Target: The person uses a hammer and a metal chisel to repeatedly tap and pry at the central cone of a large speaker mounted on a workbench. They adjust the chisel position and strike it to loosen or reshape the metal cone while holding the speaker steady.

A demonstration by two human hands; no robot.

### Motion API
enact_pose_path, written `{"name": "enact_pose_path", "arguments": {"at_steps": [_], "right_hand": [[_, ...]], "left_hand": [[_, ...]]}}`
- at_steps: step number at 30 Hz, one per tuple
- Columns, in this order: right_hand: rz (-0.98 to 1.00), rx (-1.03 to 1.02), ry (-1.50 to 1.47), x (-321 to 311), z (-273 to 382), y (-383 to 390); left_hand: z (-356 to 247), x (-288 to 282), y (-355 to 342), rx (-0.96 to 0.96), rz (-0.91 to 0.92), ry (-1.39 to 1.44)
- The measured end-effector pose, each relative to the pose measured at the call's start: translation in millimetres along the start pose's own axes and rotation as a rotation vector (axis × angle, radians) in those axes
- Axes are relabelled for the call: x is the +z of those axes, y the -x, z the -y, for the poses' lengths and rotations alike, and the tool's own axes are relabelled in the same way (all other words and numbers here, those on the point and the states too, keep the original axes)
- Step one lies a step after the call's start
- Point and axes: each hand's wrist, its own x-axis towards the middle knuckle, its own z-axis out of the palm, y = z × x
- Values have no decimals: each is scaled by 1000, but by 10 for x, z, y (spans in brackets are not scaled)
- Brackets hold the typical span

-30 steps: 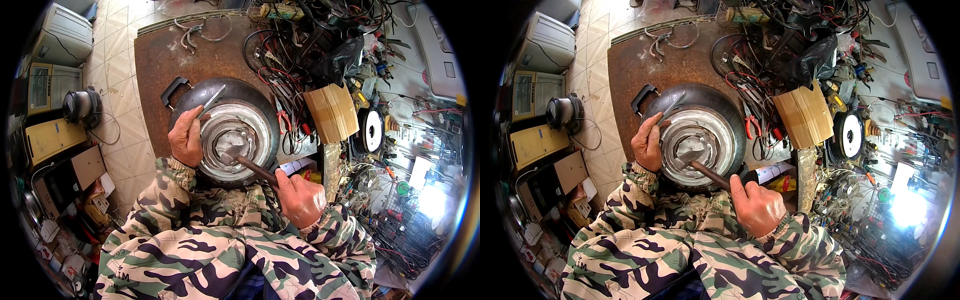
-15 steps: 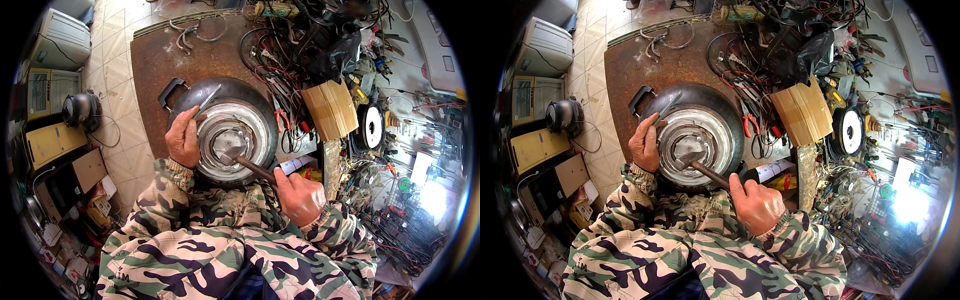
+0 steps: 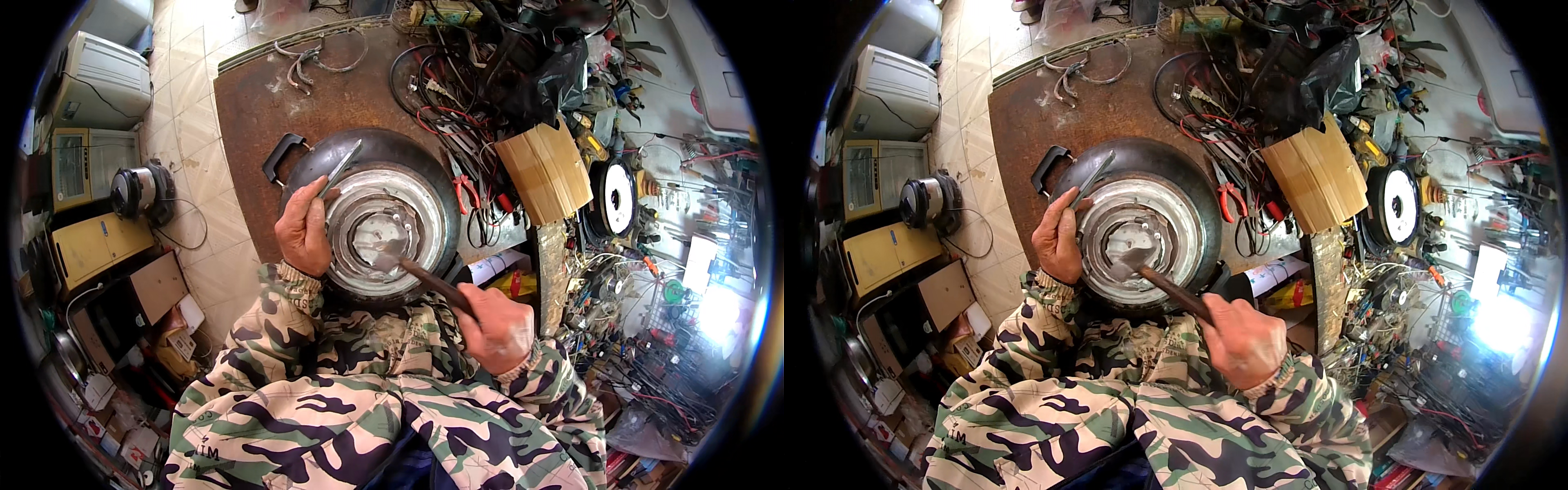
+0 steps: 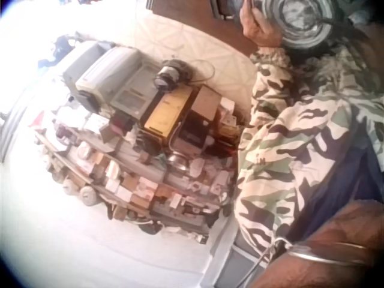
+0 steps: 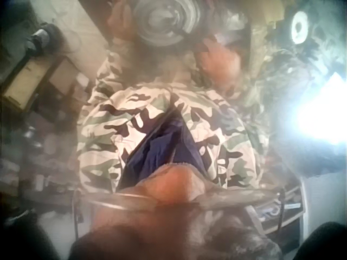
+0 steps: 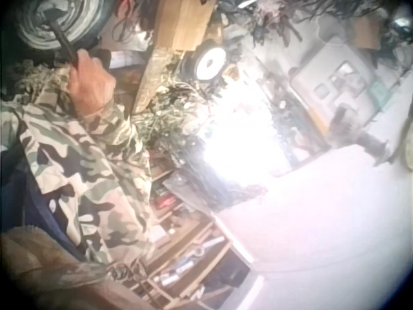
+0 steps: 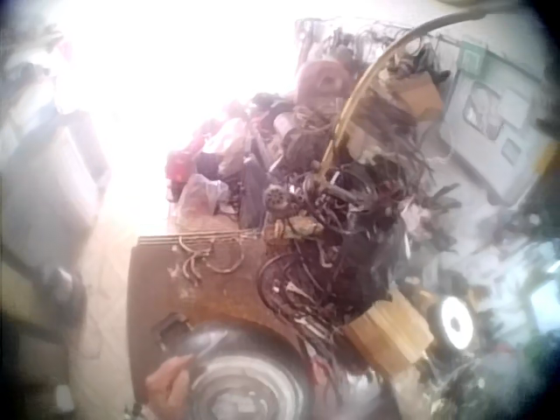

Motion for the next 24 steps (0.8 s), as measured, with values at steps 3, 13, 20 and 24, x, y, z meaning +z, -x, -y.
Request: {"name": "enact_pose_path", "arguments": {"at_steps": [3, 13, 20, 24], "right_hand": [[-272, 231, -219, 114, 39, 248], [-381, 681, -1052, 1043, 149, 575], [-386, 608, -817, 1244, 339, 510], [-438, 542, -723, 1250, 394, 494]], "left_hand": [[-18, 0, -6, -48, -1, 11], [-616, 44, -507, -79, 326, -17], [-660, 551, -571, 245, 657, -528], [-524, 575, -556, 127, 714, -496]]}}
